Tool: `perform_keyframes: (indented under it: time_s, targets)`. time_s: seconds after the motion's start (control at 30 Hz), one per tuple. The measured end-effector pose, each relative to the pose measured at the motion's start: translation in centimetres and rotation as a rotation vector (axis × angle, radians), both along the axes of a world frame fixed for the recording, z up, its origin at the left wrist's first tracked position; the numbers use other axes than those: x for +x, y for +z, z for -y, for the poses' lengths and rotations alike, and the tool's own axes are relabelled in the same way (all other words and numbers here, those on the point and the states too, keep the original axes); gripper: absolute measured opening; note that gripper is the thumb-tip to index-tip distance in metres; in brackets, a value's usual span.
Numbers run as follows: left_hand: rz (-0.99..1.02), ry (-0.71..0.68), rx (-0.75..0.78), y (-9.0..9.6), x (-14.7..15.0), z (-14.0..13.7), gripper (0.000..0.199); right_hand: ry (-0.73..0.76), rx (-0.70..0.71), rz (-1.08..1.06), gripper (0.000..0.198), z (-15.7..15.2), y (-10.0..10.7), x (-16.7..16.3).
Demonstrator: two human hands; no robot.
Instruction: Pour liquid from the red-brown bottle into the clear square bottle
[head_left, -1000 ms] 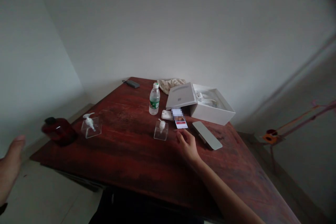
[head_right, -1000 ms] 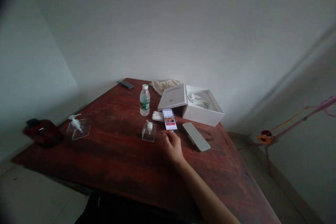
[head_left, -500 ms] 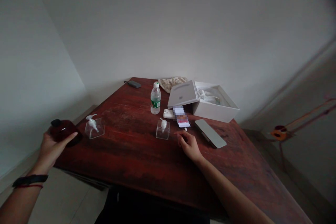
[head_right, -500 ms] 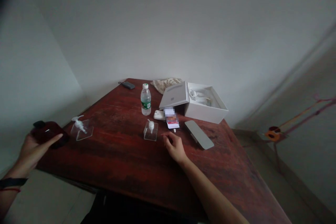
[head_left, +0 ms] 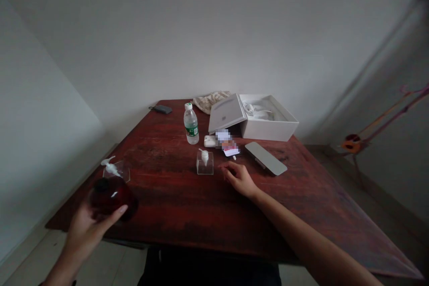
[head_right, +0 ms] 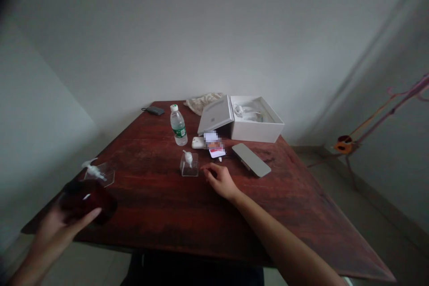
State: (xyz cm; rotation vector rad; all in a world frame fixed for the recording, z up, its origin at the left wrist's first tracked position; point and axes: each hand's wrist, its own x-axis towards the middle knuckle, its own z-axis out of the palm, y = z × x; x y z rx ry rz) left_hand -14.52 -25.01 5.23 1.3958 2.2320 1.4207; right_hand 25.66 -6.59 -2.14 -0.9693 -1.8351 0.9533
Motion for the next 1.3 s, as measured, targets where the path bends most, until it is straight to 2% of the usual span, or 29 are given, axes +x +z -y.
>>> perform_keyframes:
  time_s: [0.1,0.23,0.33,0.4,0.47,0.53,0.63,0.7,0.8,0.9,0.97,1.07,1.13,1.2,1.3]
  targets:
    - [0.182,-0.255,-0.042,-1.5,4.4,-2.3,0.067,0.021,0.023,0.023,0.037,0.1,0.5,0.0]
    - [0.153,-0.435,0.013,-2.4,10.0,-5.1,0.068,0.029,0.074,0.053,0.045,0.8,2.2,0.1]
    - [0.149,-0.649,-0.001,-2.1,13.1,-6.2,0.07,0.085,0.122,0.098,0.055,2.0,4.9,-0.2]
    - [0.117,-0.734,0.0,-1.6,14.6,-6.5,0.071,0.157,0.166,0.141,0.056,3.2,7.4,-0.7]
    - [0.092,-0.794,-0.008,-1.3,15.6,-6.7,0.072,0.227,0.29,0.276,0.052,4.4,10.1,-1.6]
    - [0.086,-0.829,-0.015,-1.1,16.2,-6.8,0.072,0.146,0.433,0.508,0.05,5.5,12.3,-2.6]
    - [0.103,-0.837,0.004,-0.6,16.7,-6.9,0.073,-0.117,0.467,0.761,0.051,6.3,14.2,-4.0]
    - [0.123,-0.856,0.022,0.1,16.8,-6.9,0.074,-0.201,0.499,0.805,0.054,6.2,14.9,-4.5]
    - [0.162,-0.909,0.038,1.4,16.8,-7.0,0.071,-0.148,0.554,0.838,0.052,5.5,16.1,-4.8]
    - [0.222,-0.99,0.039,2.3,16.6,-7.0,0.063,-0.052,0.521,0.909,0.045,5.3,17.3,-4.7]
    - [0.257,-1.039,0.029,2.3,16.4,-7.0,0.062,0.026,0.476,0.9,0.035,5.6,17.8,-4.2]
    - [0.281,-1.054,0.001,1.6,16.1,-7.0,0.062,0.253,0.448,0.818,0.014,6.2,18.0,-3.1]
    - [0.287,-1.06,-0.009,1.2,16.1,-7.1,0.061,0.361,0.431,0.777,0.011,6.5,18.0,-2.5]
    - [0.302,-1.071,-0.005,0.8,16.3,-7.4,0.062,0.352,0.412,0.776,0.016,6.6,17.8,-2.4]
    - [0.33,-1.11,0.001,0.7,16.9,-7.8,0.06,0.174,0.438,0.825,0.017,6.4,17.2,-2.8]
